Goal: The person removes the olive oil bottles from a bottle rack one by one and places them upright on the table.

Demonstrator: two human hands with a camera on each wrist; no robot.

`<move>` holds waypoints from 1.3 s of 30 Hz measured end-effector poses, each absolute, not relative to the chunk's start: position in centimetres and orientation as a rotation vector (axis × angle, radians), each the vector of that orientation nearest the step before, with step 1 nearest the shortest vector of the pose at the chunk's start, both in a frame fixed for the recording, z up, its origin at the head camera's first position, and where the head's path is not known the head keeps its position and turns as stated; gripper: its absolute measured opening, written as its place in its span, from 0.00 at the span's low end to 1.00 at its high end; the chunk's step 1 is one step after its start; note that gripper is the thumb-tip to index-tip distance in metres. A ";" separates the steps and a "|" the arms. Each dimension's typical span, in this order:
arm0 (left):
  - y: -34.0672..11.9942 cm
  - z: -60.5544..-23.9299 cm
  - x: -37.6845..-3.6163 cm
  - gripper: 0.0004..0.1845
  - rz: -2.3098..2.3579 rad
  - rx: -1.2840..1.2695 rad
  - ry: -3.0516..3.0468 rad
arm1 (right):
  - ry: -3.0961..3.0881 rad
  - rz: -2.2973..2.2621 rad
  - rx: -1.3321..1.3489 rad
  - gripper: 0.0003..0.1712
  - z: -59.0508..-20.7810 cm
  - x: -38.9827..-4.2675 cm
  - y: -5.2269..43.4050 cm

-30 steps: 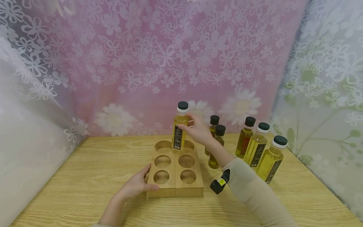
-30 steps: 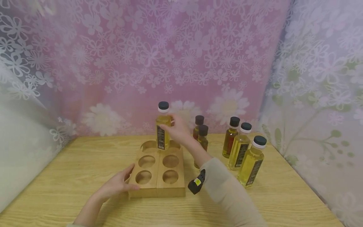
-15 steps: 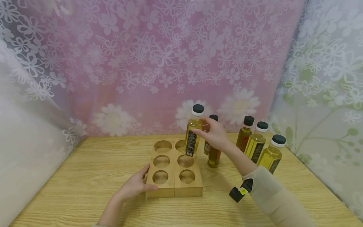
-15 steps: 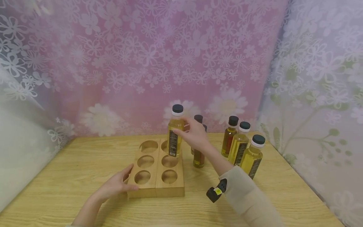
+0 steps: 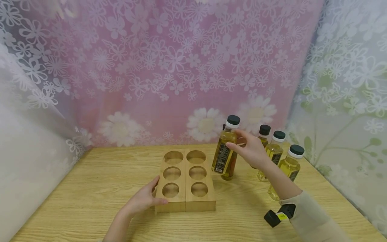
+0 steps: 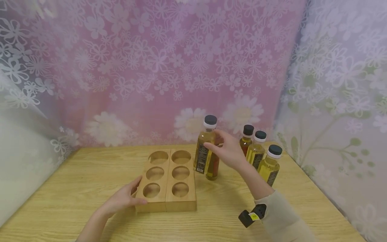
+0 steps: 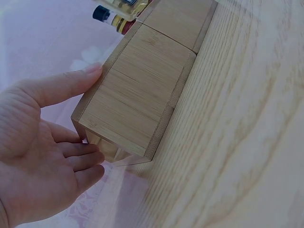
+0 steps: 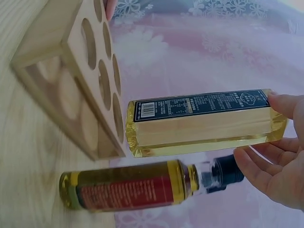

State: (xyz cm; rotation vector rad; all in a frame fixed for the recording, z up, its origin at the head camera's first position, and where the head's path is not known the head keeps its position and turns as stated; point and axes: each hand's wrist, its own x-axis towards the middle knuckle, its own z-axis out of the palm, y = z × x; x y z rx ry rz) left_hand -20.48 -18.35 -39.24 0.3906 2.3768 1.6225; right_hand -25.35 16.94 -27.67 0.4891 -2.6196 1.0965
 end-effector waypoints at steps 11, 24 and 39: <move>-18.3 -39.4 -20.6 0.57 1.631 0.405 2.347 | -2.656 1.073 0.492 0.37 -29.3 -23.6 19.2; -18.3 -39.4 -20.6 0.57 1.625 0.385 2.394 | -2.701 1.061 0.462 0.36 -32.0 -22.9 20.7; -18.4 -39.4 -20.6 0.56 1.624 0.400 2.368 | -2.735 1.057 0.440 0.36 -33.8 -22.2 21.7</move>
